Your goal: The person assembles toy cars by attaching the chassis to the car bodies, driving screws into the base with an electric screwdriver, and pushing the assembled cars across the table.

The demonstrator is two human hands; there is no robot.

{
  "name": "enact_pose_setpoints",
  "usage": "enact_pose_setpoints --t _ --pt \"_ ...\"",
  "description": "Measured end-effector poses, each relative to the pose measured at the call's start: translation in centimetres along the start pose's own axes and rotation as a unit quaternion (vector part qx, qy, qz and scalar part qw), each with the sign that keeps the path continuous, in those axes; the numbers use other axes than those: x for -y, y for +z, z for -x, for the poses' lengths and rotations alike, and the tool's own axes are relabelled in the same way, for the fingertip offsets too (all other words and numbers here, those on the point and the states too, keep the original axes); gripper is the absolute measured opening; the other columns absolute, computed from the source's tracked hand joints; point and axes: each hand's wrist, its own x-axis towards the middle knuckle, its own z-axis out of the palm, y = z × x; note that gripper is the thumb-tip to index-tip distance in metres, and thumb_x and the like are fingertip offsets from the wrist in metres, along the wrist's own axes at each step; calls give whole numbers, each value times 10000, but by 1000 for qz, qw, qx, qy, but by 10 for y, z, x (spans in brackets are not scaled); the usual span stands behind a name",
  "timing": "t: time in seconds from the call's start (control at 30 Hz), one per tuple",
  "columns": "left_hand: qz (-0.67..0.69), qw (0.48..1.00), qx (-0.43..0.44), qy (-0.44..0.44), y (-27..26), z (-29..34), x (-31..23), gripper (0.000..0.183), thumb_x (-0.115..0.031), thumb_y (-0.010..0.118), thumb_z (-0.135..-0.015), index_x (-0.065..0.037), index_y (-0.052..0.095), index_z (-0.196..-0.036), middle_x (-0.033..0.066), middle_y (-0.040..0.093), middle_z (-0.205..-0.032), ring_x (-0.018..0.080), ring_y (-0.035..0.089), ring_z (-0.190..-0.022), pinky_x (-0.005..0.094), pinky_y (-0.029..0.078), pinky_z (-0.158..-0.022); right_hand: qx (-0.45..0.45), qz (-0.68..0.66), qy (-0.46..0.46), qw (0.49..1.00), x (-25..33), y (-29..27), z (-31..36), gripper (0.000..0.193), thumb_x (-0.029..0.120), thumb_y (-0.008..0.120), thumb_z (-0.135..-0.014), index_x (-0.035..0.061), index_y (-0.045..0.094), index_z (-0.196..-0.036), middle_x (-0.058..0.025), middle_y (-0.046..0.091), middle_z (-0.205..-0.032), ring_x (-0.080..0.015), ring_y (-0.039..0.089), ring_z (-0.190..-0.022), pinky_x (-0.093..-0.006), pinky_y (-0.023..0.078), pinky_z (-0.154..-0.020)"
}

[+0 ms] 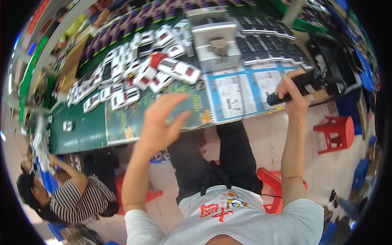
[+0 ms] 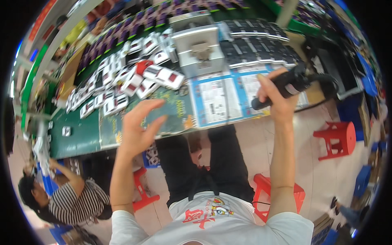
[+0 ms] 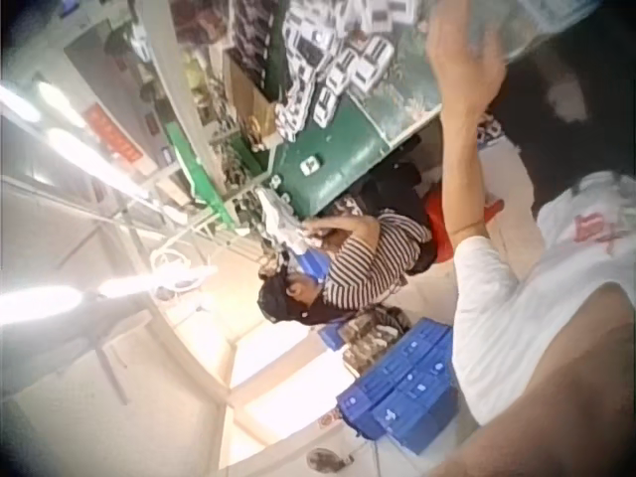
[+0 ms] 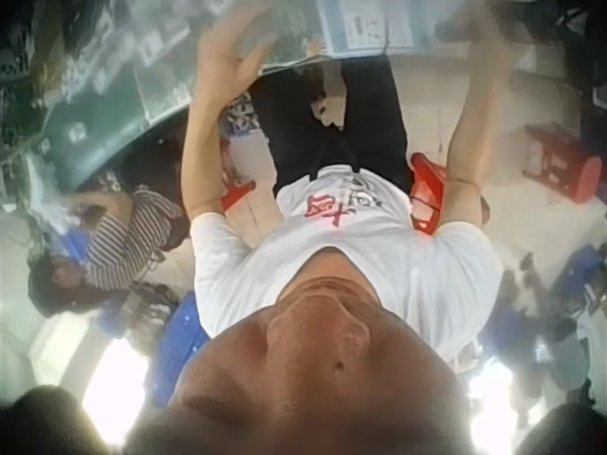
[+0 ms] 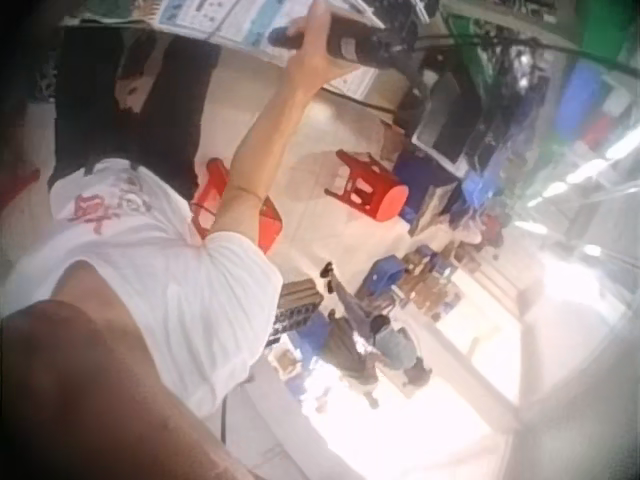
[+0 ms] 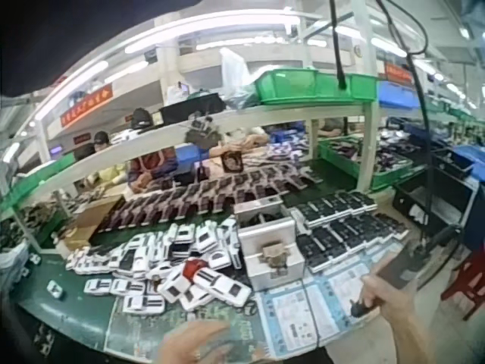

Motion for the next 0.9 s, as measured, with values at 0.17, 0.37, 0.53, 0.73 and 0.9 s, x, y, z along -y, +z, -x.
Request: enact_pose_setpoints --t 0.17,0.37,0.53,0.73,0.9 --pt "63 989 8 135 142 -137 -48 293 -107 669 -846 3 660 -1118 200 682 -1069 375 658 -965 427 511 -848 -34 4 13 999 28 -38 6 187 57 768 -816 9 587 -806 -40 568 -586 -109 539 -474 -230 429 -481" --pt "-129 985 94 61 241 -272 -50 434 -297 711 -833 -1 679 -1150 213 697 -1099 376 659 -1039 466 509 -912 -37 1 28 999 59 -69 22 206 63 793 -789 18 592 -786 -33 570 -593 -81 542 -485 -210 421 -477" --pt "-216 960 178 8 291 -317 -61 742 -615 731 -757 -4 682 -1174 229 652 -1206 388 586 -1189 516 482 -959 -19 8 32 999 71 -95 32 253 90 855 -723 23 629 -813 -29 611 -670 -76 566 -564 -205 415 -517" --pt "-343 908 240 -20 296 -334 -64 1087 -854 726 -533 -24 666 -1232 223 549 -1350 368 478 -1306 540 385 -1049 9 8 14 1000 84 -110 29 293 131 892 -709 28 641 -820 -9 616 -683 -68 555 -586 -206 395 -529" --pt "-304 936 177 5 304 -331 -55 1257 -813 804 -446 66 544 -1307 262 550 -1328 393 480 -1301 539 354 -1056 3 -16 5 1000 81 -111 29 299 125 893 -716 25 637 -833 -8 615 -677 -70 559 -581 -202 395 -525"
